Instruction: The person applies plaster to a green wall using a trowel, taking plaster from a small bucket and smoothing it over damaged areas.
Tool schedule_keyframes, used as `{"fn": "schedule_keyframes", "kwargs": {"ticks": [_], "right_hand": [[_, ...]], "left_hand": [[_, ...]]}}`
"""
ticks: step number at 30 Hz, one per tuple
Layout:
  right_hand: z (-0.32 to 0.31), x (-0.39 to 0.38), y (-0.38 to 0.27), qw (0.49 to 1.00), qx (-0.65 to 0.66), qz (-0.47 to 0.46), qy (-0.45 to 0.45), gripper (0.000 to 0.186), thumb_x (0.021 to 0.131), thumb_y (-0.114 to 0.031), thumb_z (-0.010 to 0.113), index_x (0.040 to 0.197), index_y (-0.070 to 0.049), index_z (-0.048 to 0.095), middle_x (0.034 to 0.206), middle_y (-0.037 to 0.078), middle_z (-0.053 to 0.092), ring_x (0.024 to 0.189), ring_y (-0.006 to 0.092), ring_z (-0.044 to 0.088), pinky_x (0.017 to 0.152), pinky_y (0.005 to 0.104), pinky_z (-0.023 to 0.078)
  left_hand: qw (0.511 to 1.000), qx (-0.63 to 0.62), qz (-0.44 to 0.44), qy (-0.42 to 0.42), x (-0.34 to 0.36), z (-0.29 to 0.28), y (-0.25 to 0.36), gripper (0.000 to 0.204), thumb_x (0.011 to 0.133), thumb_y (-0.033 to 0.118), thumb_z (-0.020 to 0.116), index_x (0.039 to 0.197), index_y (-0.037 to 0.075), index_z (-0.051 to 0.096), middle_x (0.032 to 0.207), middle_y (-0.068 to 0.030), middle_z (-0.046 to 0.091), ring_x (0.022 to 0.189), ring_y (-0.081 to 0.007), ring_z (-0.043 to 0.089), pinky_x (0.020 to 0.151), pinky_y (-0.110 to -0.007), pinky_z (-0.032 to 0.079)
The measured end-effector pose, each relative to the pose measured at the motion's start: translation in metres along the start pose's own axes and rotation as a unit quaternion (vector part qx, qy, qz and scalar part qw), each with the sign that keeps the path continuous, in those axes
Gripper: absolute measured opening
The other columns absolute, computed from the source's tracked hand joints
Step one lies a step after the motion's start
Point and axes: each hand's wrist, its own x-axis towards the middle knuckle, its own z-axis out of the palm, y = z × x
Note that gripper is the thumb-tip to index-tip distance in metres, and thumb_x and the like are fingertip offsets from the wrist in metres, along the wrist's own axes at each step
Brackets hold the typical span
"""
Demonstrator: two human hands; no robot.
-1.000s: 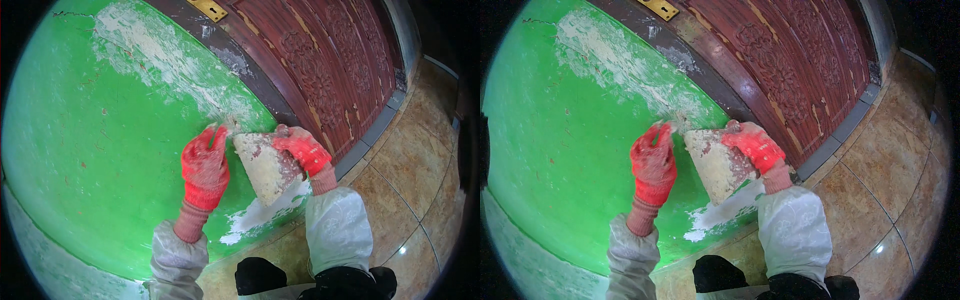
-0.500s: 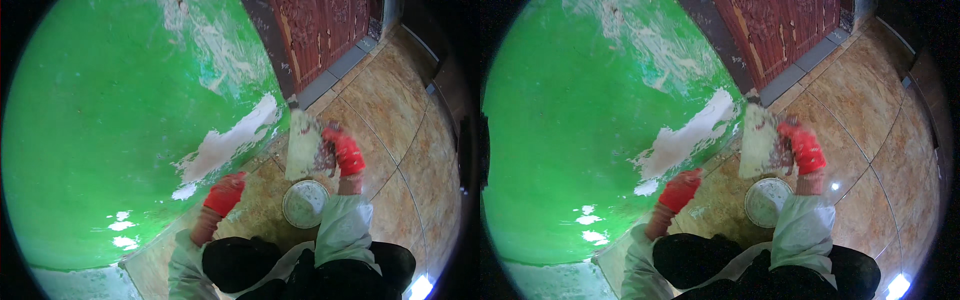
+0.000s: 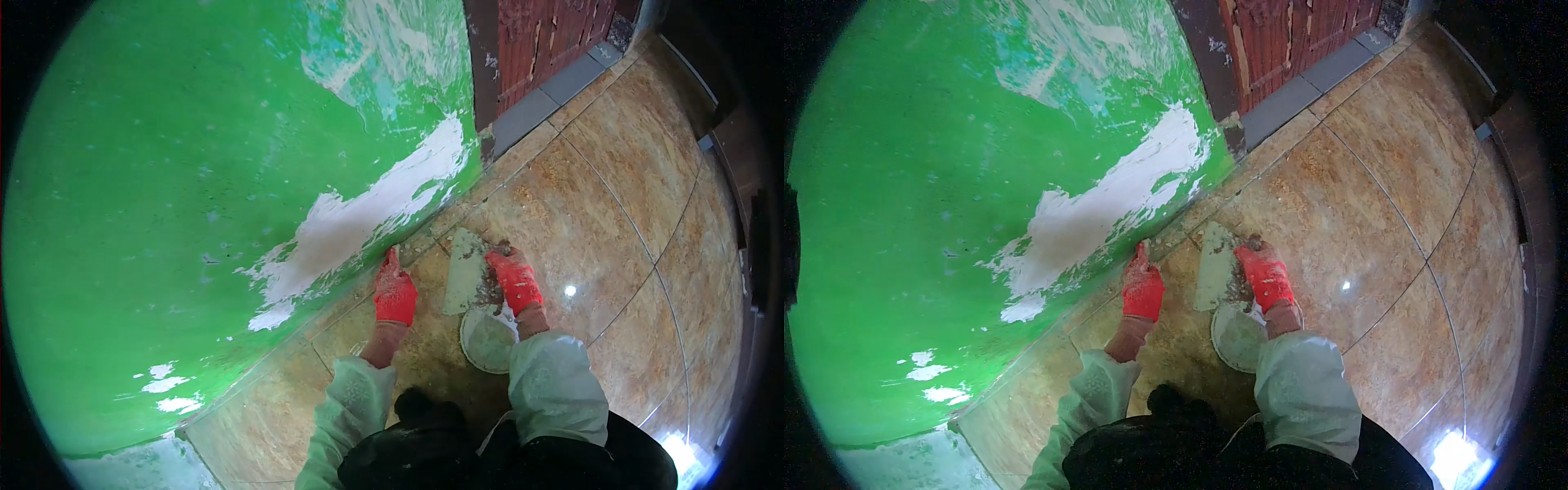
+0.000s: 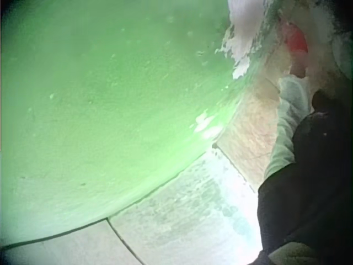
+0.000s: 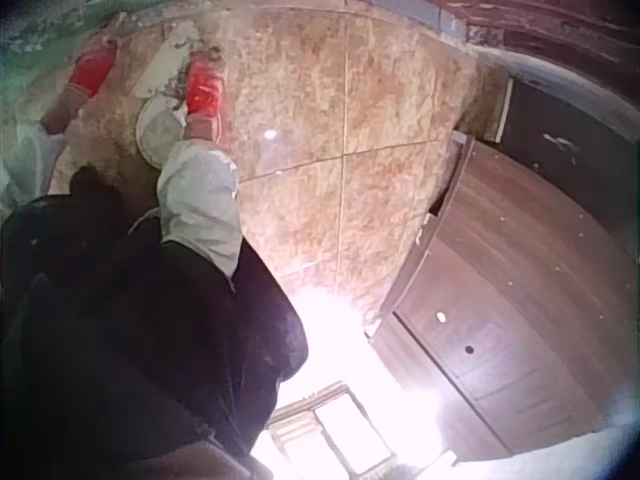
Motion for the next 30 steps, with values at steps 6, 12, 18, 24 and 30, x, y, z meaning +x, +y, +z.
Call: {"fn": "schedule_keyframes", "kwargs": {"ticks": [6, 12, 18, 24, 30], "right_hand": [[0.024, 0.0, -0.041, 0.991, -0.077, -0.072, -0.088, 0.039, 0.075, -0.035, 0.064, 0.1, -0.005, 0.062, 0.082, 0.016, 0.065, 0.077, 0.0267, 0.063, 0.068, 0.0377, 0.048], [0.042, -0.002, -0.039, 0.99, -0.002, -0.046, -0.132, 0.041, 0.074, -0.036, 0.065, 0.101, -0.005, 0.063, 0.086, 0.017, 0.066, 0.082, 0.0303, 0.064, 0.071, 0.0395, 0.048], [0.061, -0.009, -0.032, 0.996, -0.031, -0.028, -0.078, 0.04, 0.076, -0.032, 0.063, 0.105, -0.005, 0.062, 0.093, 0.02, 0.065, 0.089, 0.0337, 0.062, 0.077, 0.0398, 0.047], [0.053, -0.02, -0.047, 0.987, 0.058, -0.005, -0.147, 0.041, 0.076, -0.033, 0.064, 0.106, -0.005, 0.061, 0.092, 0.019, 0.065, 0.088, 0.0336, 0.062, 0.077, 0.0396, 0.047], [0.063, -0.01, -0.021, 0.987, 0.049, -0.037, -0.148, 0.044, 0.075, -0.034, 0.065, 0.108, -0.006, 0.061, 0.092, 0.018, 0.065, 0.087, 0.0322, 0.063, 0.076, 0.039, 0.047]], "left_hand": [[0.998, -0.04, -0.043, -0.022, 0.003, 0.005, -0.003, 0.058, 0.083, 0.009, 0.048, 0.138, 0.005, 0.03, 0.124, -0.02, 0.049, 0.106, -0.0345, 0.051, 0.089, -0.042, 0.041], [0.992, 0.062, 0.058, 0.095, 0.0, 0.016, 0.002, 0.058, 0.083, 0.01, 0.05, 0.138, 0.005, 0.031, 0.124, -0.0213, 0.05, 0.103, -0.0348, 0.053, 0.089, -0.043, 0.041], [0.997, 0.057, 0.031, 0.05, 0.004, 0.019, 0.007, 0.061, 0.082, 0.007, 0.048, 0.139, 0.004, 0.027, 0.132, -0.0204, 0.043, 0.109, -0.0364, 0.048, 0.093, -0.044, 0.037], [0.993, 0.049, 0.085, 0.059, 0.012, 0.02, 0.001, 0.061, 0.079, 0.002, 0.048, 0.137, 0.003, 0.029, 0.121, -0.022, 0.05, 0.101, -0.0369, 0.052, 0.089, -0.043, 0.04], [0.995, 0.007, 0.062, 0.077, 0.012, 0.018, 0.001, 0.058, 0.079, 0.001, 0.049, 0.135, 0.005, 0.035, 0.118, -0.0201, 0.054, 0.099, -0.0348, 0.054, 0.086, -0.041, 0.043]]}}
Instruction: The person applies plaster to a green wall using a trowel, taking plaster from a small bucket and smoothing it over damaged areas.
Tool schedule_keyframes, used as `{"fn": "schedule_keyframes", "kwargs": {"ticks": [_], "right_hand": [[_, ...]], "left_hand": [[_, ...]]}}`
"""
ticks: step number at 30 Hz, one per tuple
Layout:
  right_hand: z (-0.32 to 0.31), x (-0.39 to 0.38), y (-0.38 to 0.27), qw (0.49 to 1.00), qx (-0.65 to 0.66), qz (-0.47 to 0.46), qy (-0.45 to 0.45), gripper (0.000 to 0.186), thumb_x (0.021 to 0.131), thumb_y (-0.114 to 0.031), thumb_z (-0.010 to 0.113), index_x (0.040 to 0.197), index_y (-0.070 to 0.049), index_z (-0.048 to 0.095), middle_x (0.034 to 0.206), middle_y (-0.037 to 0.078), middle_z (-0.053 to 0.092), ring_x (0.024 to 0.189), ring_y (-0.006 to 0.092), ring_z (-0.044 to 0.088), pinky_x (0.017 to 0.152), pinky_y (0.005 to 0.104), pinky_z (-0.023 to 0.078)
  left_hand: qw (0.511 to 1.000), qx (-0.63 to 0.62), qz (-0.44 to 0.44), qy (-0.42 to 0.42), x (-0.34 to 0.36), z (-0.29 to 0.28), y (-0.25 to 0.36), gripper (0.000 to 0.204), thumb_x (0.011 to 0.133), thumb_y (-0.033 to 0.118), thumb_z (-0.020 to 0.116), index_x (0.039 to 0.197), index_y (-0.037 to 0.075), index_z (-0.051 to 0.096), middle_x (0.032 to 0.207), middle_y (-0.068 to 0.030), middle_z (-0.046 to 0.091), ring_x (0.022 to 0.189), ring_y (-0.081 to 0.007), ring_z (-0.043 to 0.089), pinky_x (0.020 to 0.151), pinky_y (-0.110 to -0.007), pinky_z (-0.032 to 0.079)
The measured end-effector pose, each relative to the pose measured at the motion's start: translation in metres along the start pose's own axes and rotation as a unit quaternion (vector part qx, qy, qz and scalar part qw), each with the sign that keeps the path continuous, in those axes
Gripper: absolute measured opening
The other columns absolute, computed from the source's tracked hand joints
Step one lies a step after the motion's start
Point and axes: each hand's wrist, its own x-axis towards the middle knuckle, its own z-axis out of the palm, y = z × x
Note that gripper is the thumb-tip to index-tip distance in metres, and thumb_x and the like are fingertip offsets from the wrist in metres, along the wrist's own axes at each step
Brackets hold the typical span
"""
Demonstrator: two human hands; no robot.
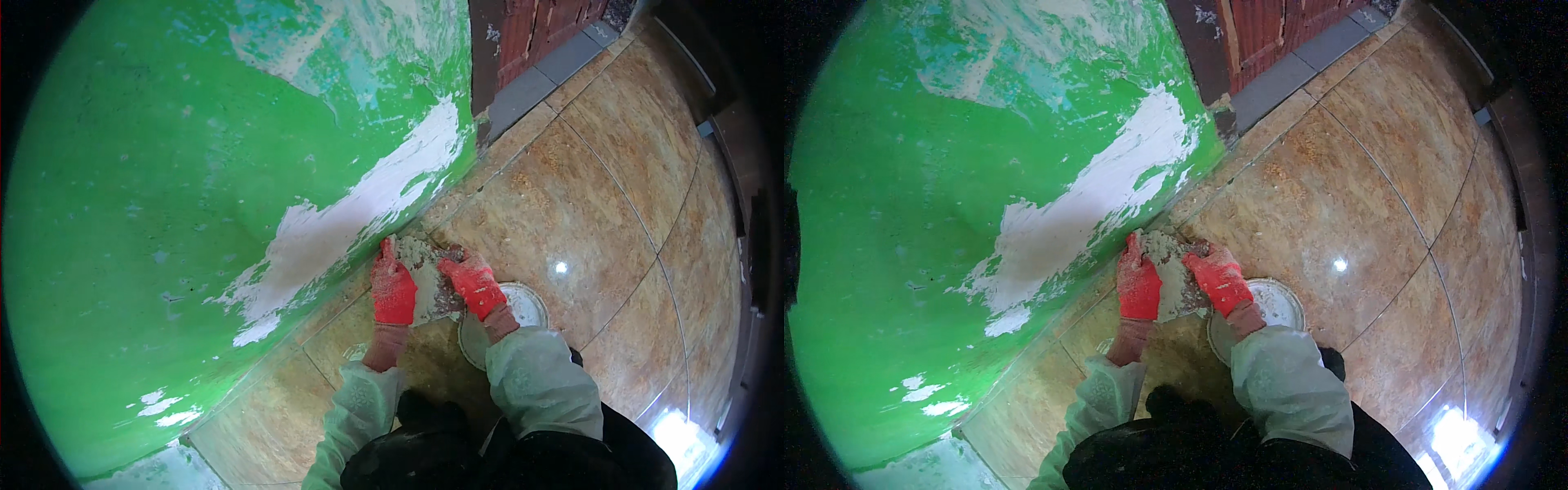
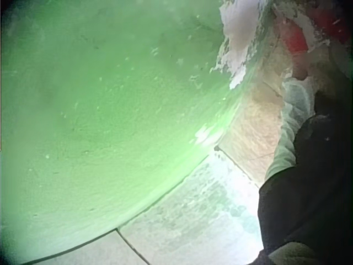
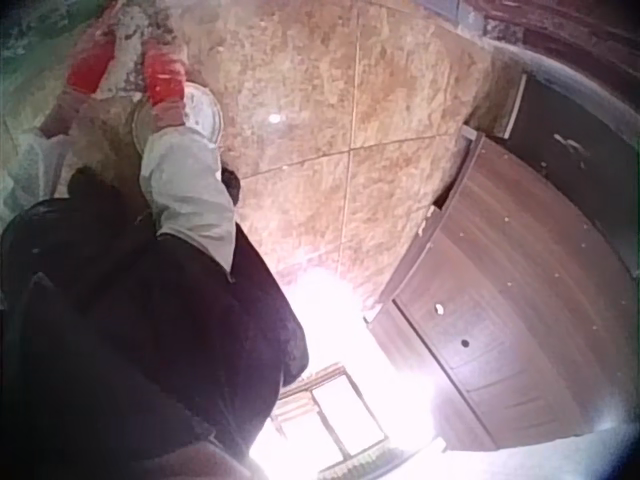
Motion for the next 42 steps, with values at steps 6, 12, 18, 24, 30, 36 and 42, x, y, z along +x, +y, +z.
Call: {"fn": "schedule_keyframes", "kwargs": {"ticks": [6, 12, 18, 24, 30, 36, 42], "right_hand": [[-0.002, -0.008, 0.003, 1.0, 0.024, 0.017, -0.01, 0.044, 0.074, -0.036, 0.066, 0.108, -0.008, 0.061, 0.083, 0.014, 0.066, 0.078, 0.0268, 0.064, 0.071, 0.0365, 0.048], [-0.018, -0.039, -0.017, 0.999, 0.044, 0.002, 0.016, 0.035, 0.076, -0.033, 0.066, 0.099, -0.007, 0.064, 0.073, 0.007, 0.064, 0.067, 0.0166, 0.06, 0.064, 0.0323, 0.046], [-0.034, -0.068, -0.033, 0.99, 0.114, -0.07, 0.039, 0.024, 0.077, -0.024, 0.067, 0.091, -0.005, 0.064, 0.069, 0.003, 0.061, 0.065, 0.0116, 0.055, 0.061, 0.0294, 0.044], [-0.046, -0.107, -0.078, 0.986, 0.122, -0.063, 0.096, 0.027, 0.074, -0.024, 0.068, 0.093, -0.004, 0.064, 0.072, 0.006, 0.064, 0.068, 0.0132, 0.059, 0.064, 0.03, 0.048], [-0.063, -0.152, -0.159, 0.964, 0.185, -0.159, 0.103, 0.033, 0.074, -0.02, 0.069, 0.101, -0.002, 0.063, 0.084, 0.009, 0.066, 0.073, 0.014, 0.061, 0.067, 0.0291, 0.049], [-0.067, -0.187, -0.217, 0.866, 0.412, -0.255, 0.126, 0.026, 0.078, -0.013, 0.065, 0.101, -0.001, 0.063, 0.082, 0.005, 0.066, 0.072, 0.0116, 0.06, 0.066, 0.0274, 0.048], [-0.07, -0.206, -0.235, 0.844, 0.417, -0.295, 0.165, 0.016, 0.082, -0.01, 0.061, 0.095, -0.002, 0.059, 0.075, 0.002, 0.06, 0.061, 0.0115, 0.056, 0.057, 0.0259, 0.047]], "left_hand": [[0.987, -0.159, -0.032, 0.013, -0.002, -0.019, 0.012, 0.056, 0.082, 0.002, 0.048, 0.136, 0.008, 0.037, 0.121, -0.0165, 0.054, 0.099, -0.0266, 0.057, 0.082, -0.034, 0.047], [0.899, -0.359, -0.239, -0.078, 0.0, -0.064, 0.049, 0.053, 0.088, 0.007, 0.051, 0.138, 0.006, 0.033, 0.122, -0.0106, 0.055, 0.101, -0.0173, 0.056, 0.082, -0.029, 0.047], [0.936, -0.327, -0.119, -0.048, 0.0, -0.097, 0.056, 0.053, 0.086, 0.013, 0.058, 0.134, 0.006, 0.039, 0.116, -0.0121, 0.055, 0.089, -0.0161, 0.058, 0.067, -0.027, 0.05], [0.975, -0.221, -0.012, -0.038, 0.013, -0.16, 0.092, 0.05, 0.083, 0.013, 0.063, 0.129, 0.004, 0.046, 0.118, -0.0139, 0.057, 0.099, -0.0187, 0.057, 0.08, -0.029, 0.047], [0.968, -0.026, 0.239, 0.075, 0.071, -0.236, 0.159, 0.043, 0.081, 0.015, 0.063, 0.123, 0.01, 0.054, 0.111, -0.0116, 0.06, 0.097, -0.0267, 0.059, 0.082, -0.033, 0.047], [0.908, 0.047, 0.377, 0.176, 0.106, -0.302, 0.224, 0.046, 0.08, 0.011, 0.063, 0.124, 0.011, 0.051, 0.114, -0.0096, 0.06, 0.095, -0.0259, 0.059, 0.08, -0.033, 0.048], [0.923, -0.015, 0.367, 0.116, 0.105, -0.33, 0.256, 0.054, 0.082, 0.005, 0.061, 0.132, 0.004, 0.041, 0.116, -0.0134, 0.059, 0.099, -0.0242, 0.058, 0.084, -0.032, 0.047]]}}
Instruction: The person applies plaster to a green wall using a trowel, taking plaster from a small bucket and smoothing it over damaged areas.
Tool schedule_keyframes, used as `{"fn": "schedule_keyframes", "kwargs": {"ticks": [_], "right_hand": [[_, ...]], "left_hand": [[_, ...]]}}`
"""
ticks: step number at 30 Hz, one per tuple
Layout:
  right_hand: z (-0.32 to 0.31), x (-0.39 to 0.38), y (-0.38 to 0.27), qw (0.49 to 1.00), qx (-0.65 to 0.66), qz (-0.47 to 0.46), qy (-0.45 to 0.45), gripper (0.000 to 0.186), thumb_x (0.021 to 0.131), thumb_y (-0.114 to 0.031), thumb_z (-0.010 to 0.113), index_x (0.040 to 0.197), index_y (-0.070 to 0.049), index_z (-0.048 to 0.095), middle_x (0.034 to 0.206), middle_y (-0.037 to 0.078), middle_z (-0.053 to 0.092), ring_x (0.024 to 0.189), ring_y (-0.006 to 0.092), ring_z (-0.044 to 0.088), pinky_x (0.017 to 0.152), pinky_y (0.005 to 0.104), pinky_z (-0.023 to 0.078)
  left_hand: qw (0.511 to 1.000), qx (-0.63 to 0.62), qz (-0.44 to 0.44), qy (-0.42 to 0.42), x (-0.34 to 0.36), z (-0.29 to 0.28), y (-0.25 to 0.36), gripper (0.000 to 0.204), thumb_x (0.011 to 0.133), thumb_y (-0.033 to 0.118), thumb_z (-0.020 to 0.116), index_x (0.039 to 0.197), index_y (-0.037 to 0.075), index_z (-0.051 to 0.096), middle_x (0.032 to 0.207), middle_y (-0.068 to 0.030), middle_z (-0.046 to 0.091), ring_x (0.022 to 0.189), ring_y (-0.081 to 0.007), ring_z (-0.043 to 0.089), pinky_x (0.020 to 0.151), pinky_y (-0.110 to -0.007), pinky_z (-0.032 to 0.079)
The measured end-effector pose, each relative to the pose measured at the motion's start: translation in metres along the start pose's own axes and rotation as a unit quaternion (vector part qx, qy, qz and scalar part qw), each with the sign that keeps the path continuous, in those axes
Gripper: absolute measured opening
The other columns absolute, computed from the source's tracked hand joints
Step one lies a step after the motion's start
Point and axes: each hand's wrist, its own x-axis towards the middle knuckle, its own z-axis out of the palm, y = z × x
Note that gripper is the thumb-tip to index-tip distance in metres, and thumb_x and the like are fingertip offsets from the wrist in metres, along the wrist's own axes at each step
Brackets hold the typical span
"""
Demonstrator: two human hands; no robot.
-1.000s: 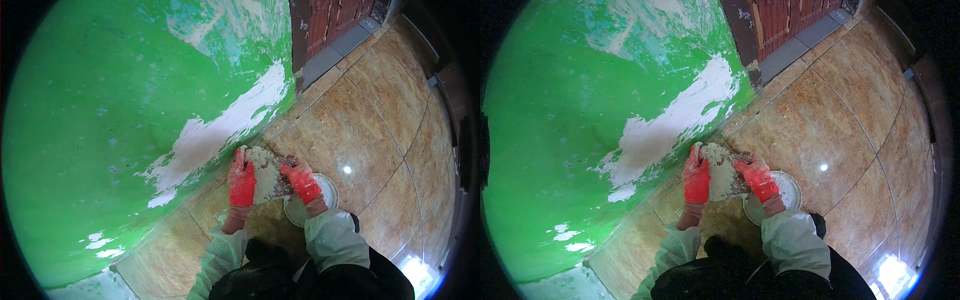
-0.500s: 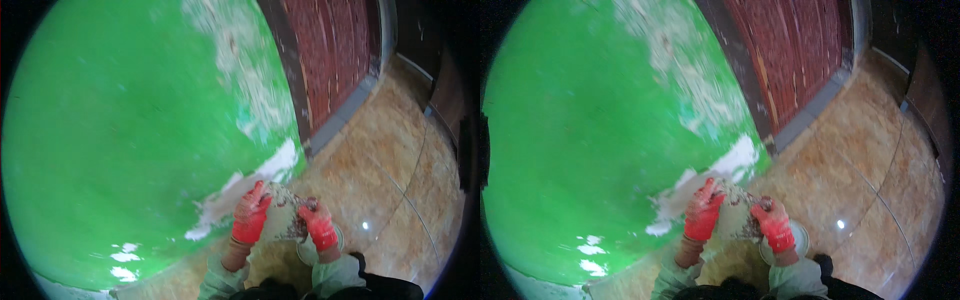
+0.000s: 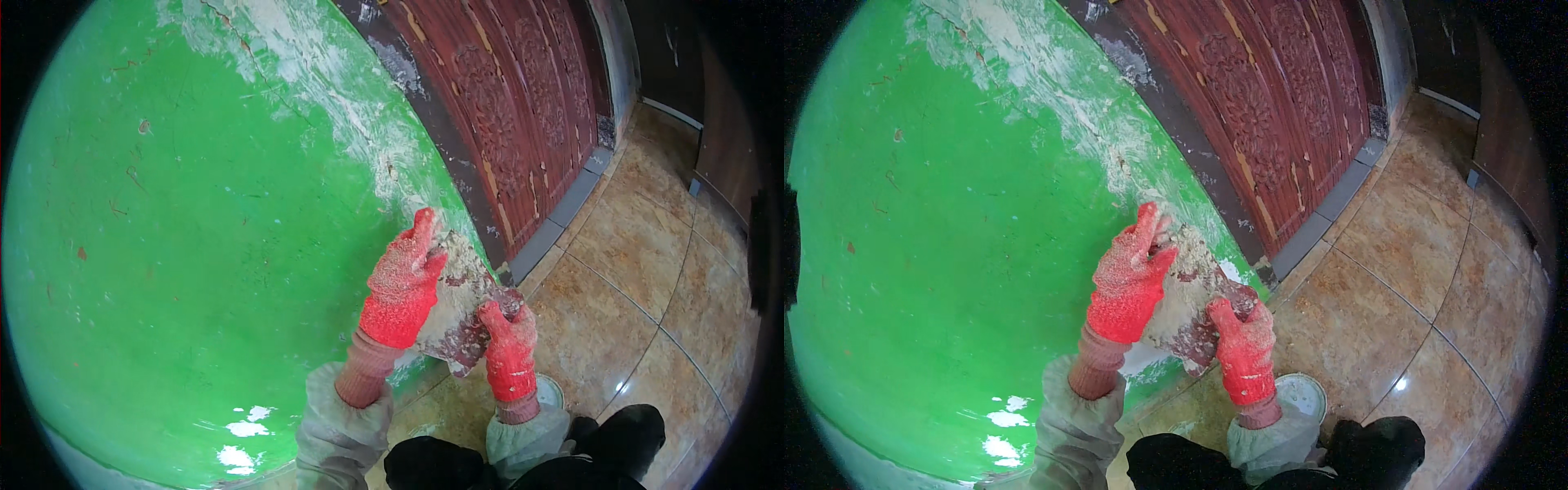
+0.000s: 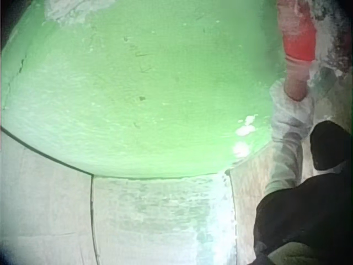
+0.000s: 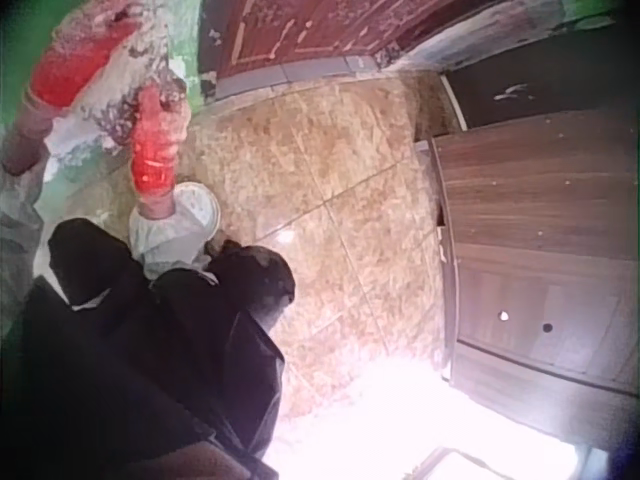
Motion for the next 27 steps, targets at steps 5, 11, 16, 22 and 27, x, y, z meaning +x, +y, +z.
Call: {"fn": "schedule_keyframes", "kwargs": {"ticks": [5, 11, 16, 22, 27], "right_hand": [[0.0, -0.002, -0.015, 0.99, 0.133, 0.044, -0.013, 0.013, 0.082, -0.01, 0.062, 0.092, -0.004, 0.059, 0.075, 0.001, 0.059, 0.061, 0.0108, 0.056, 0.056, 0.0259, 0.046], [0.006, -0.006, -0.029, 0.987, 0.154, 0.046, 0.007, 0.012, 0.081, -0.011, 0.062, 0.091, -0.005, 0.059, 0.076, 0.001, 0.06, 0.063, 0.0109, 0.056, 0.056, 0.0249, 0.046], [0.003, -0.004, -0.026, 0.985, 0.16, 0.072, 0.002, 0.016, 0.082, -0.009, 0.062, 0.097, -0.004, 0.059, 0.081, 0.002, 0.061, 0.066, 0.011, 0.057, 0.059, 0.0256, 0.048], [0.003, -0.004, -0.026, 0.965, 0.229, 0.125, -0.01, 0.016, 0.08, -0.008, 0.062, 0.095, -0.004, 0.059, 0.078, 0.002, 0.06, 0.066, 0.0125, 0.058, 0.058, 0.027, 0.049], [0.005, -0.005, -0.018, 0.95, 0.276, 0.146, 0.0, 0.015, 0.079, -0.009, 0.062, 0.092, -0.005, 0.059, 0.076, 0.001, 0.059, 0.064, 0.0137, 0.057, 0.057, 0.0288, 0.049]], "left_hand": [[0.999, -0.023, -0.011, -0.034, 0.011, -0.011, 0.014, 0.057, 0.083, 0.005, 0.059, 0.135, 0.004, 0.035, 0.119, -0.0143, 0.056, 0.101, -0.025, 0.058, 0.085, -0.033, 0.046], [0.991, 0.111, 0.049, -0.054, 0.018, -0.021, 0.029, 0.053, 0.084, 0.009, 0.057, 0.134, 0.005, 0.037, 0.114, -0.018, 0.056, 0.1, -0.031, 0.057, 0.083, -0.036, 0.047], [0.988, 0.122, 0.021, -0.088, 0.016, -0.024, 0.037, 0.054, 0.085, 0.01, 0.054, 0.135, 0.007, 0.035, 0.116, -0.0196, 0.054, 0.101, -0.0334, 0.055, 0.084, -0.039, 0.046], [0.991, 0.092, 0.044, -0.085, 0.017, -0.027, 0.046, 0.056, 0.085, 0.007, 0.051, 0.137, 0.004, 0.03, 0.121, -0.0206, 0.051, 0.104, -0.0343, 0.054, 0.088, -0.039, 0.045], [0.993, 0.018, -0.003, -0.116, 0.02, -0.025, 0.04, 0.057, 0.085, 0.004, 0.05, 0.137, 0.002, 0.028, 0.124, -0.0208, 0.049, 0.108, -0.034, 0.053, 0.091, -0.037, 0.043]]}}
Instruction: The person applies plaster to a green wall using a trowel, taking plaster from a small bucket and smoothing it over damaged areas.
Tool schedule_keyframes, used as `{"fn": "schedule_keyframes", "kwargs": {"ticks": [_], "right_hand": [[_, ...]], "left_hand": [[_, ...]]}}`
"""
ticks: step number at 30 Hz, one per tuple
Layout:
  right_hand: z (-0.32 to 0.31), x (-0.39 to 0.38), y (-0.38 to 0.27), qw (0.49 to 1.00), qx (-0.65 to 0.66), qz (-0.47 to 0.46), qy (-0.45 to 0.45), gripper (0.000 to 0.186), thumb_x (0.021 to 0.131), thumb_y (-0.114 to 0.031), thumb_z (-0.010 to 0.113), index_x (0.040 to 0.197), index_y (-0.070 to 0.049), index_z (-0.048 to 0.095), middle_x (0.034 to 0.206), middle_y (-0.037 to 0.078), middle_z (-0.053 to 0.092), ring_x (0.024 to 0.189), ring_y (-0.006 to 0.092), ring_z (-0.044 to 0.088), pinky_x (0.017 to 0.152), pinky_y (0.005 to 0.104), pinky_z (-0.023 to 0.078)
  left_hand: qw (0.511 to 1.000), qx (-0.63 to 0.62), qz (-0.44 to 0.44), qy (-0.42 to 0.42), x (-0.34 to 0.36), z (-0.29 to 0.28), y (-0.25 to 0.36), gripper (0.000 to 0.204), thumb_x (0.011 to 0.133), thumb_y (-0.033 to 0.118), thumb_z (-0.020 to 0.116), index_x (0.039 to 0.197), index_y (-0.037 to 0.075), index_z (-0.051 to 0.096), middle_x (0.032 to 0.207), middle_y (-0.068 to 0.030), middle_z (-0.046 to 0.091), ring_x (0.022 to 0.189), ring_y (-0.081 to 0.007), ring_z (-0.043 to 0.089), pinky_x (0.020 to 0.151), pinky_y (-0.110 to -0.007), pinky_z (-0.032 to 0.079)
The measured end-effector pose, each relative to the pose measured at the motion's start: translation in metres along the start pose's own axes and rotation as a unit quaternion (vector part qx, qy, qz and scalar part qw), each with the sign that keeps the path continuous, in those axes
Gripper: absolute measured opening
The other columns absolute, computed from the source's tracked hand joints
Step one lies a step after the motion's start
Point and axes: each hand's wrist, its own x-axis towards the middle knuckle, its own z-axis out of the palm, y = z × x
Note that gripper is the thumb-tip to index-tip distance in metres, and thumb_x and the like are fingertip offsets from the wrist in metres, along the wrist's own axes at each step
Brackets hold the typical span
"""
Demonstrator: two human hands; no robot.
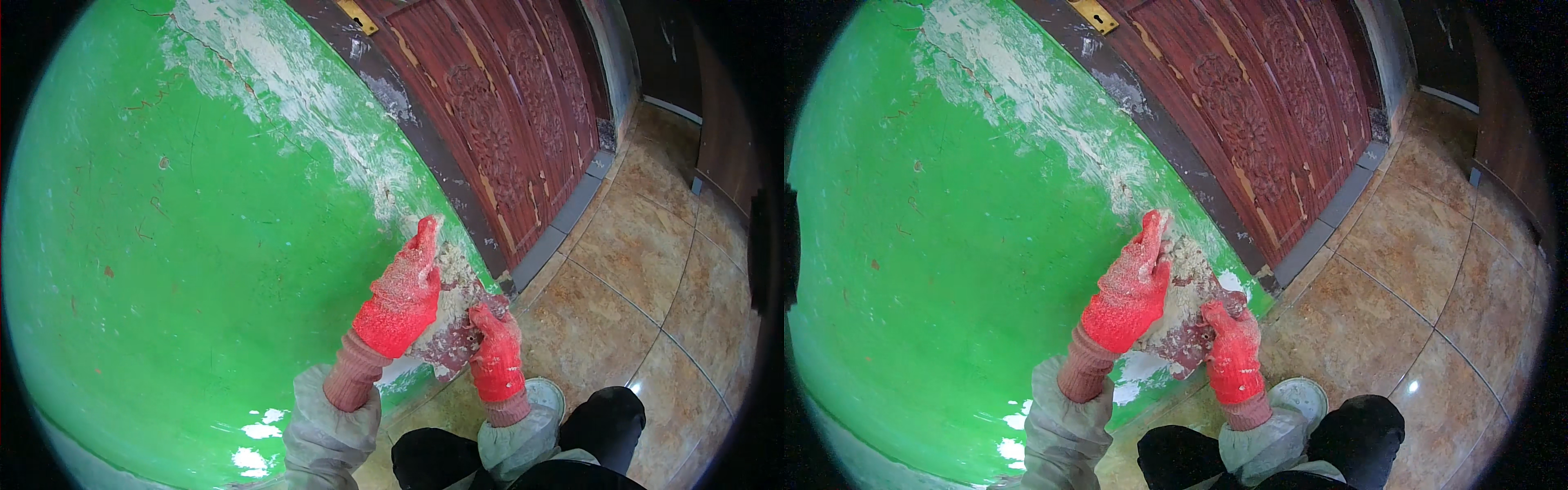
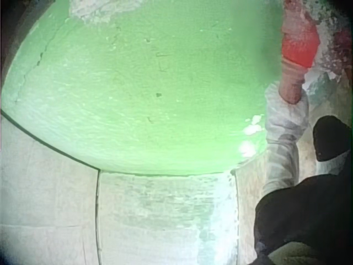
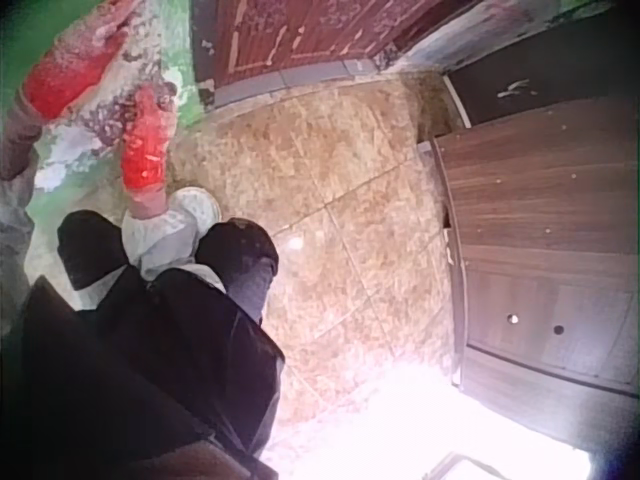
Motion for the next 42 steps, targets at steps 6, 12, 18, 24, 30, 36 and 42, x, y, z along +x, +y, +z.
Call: {"fn": "schedule_keyframes", "kwargs": {"ticks": [6, 12, 18, 24, 30, 36, 42], "right_hand": [[0.005, -0.004, 0.003, 0.999, 0.03, 0.007, -0.016, 0.012, 0.08, -0.008, 0.061, 0.092, -0.005, 0.059, 0.077, 0.002, 0.059, 0.064, 0.014, 0.057, 0.057, 0.0293, 0.049], [0.026, -0.01, -0.005, 0.999, 0.02, -0.029, -0.017, 0.011, 0.081, -0.01, 0.06, 0.092, -0.006, 0.059, 0.076, 0.002, 0.059, 0.062, 0.0136, 0.057, 0.053, 0.0277, 0.048], [0.07, -0.016, -0.007, 0.979, -0.165, -0.116, 0.027, 0.019, 0.083, -0.015, 0.06, 0.098, -0.002, 0.061, 0.074, -0.001, 0.059, 0.061, 0.0079, 0.053, 0.054, 0.0238, 0.042], [0.094, -0.025, -0.023, 0.972, -0.176, -0.155, -0.008, 0.018, 0.084, -0.017, 0.059, 0.097, -0.004, 0.062, 0.073, -0.001, 0.059, 0.058, 0.0082, 0.051, 0.053, 0.0242, 0.042], [0.111, -0.03, -0.02, 0.934, -0.307, -0.179, 0.027, 0.021, 0.079, -0.024, 0.063, 0.089, -0.005, 0.064, 0.066, 0.0, 0.057, 0.05, 0.0084, 0.046, 0.046, 0.0268, 0.037], [0.131, -0.005, -0.021, 0.867, -0.439, -0.222, 0.084, 0.033, 0.076, -0.03, 0.063, 0.09, 0.0, 0.064, 0.073, 0.008, 0.063, 0.064, 0.0193, 0.057, 0.062, 0.0347, 0.045], [0.167, -0.02, -0.018, 0.787, -0.549, -0.264, 0.097, 0.04, 0.076, -0.036, 0.061, 0.095, -0.001, 0.064, 0.079, 0.017, 0.065, 0.076, 0.0329, 0.064, 0.072, 0.0402, 0.047]], "left_hand": [[0.998, 0.016, -0.016, 0.062, -0.007, -0.007, -0.01, 0.055, 0.087, 0.001, 0.049, 0.138, 0.002, 0.028, 0.13, -0.0179, 0.047, 0.107, -0.0246, 0.055, 0.089, -0.032, 0.044], [0.934, -0.233, -0.11, 0.246, -0.046, -0.055, 0.009, 0.054, 0.088, -0.003, 0.045, 0.139, 0.003, 0.028, 0.134, -0.0161, 0.043, 0.107, -0.018, 0.053, 0.087, -0.028, 0.045], [0.853, -0.317, -0.236, 0.342, -0.112, -0.065, 0.006, 0.054, 0.089, -0.004, 0.045, 0.14, 0.003, 0.027, 0.132, -0.016, 0.044, 0.107, -0.019, 0.054, 0.084, -0.028, 0.046], [0.84, -0.365, -0.253, 0.313, -0.146, -0.053, -0.012, 0.05, 0.088, -0.004, 0.045, 0.137, 0.003, 0.033, 0.13, -0.0152, 0.046, 0.105, -0.0185, 0.054, 0.084, -0.027, 0.045], [0.826, -0.394, -0.297, 0.271, -0.154, -0.061, -0.01, 0.046, 0.089, -0.002, 0.045, 0.134, 0.001, 0.037, 0.127, -0.015, 0.048, 0.104, -0.0175, 0.054, 0.085, -0.026, 0.044], [0.787, -0.482, -0.262, 0.282, -0.152, -0.055, -0.022, 0.045, 0.089, 0.0, 0.047, 0.133, -0.001, 0.037, 0.127, -0.0146, 0.048, 0.104, -0.0182, 0.054, 0.087, -0.026, 0.042], [0.804, -0.456, -0.265, 0.273, -0.163, -0.055, -0.034, 0.043, 0.089, 0.002, 0.048, 0.131, 0.0, 0.04, 0.126, -0.0148, 0.049, 0.104, -0.0173, 0.054, 0.088, -0.027, 0.042]]}}
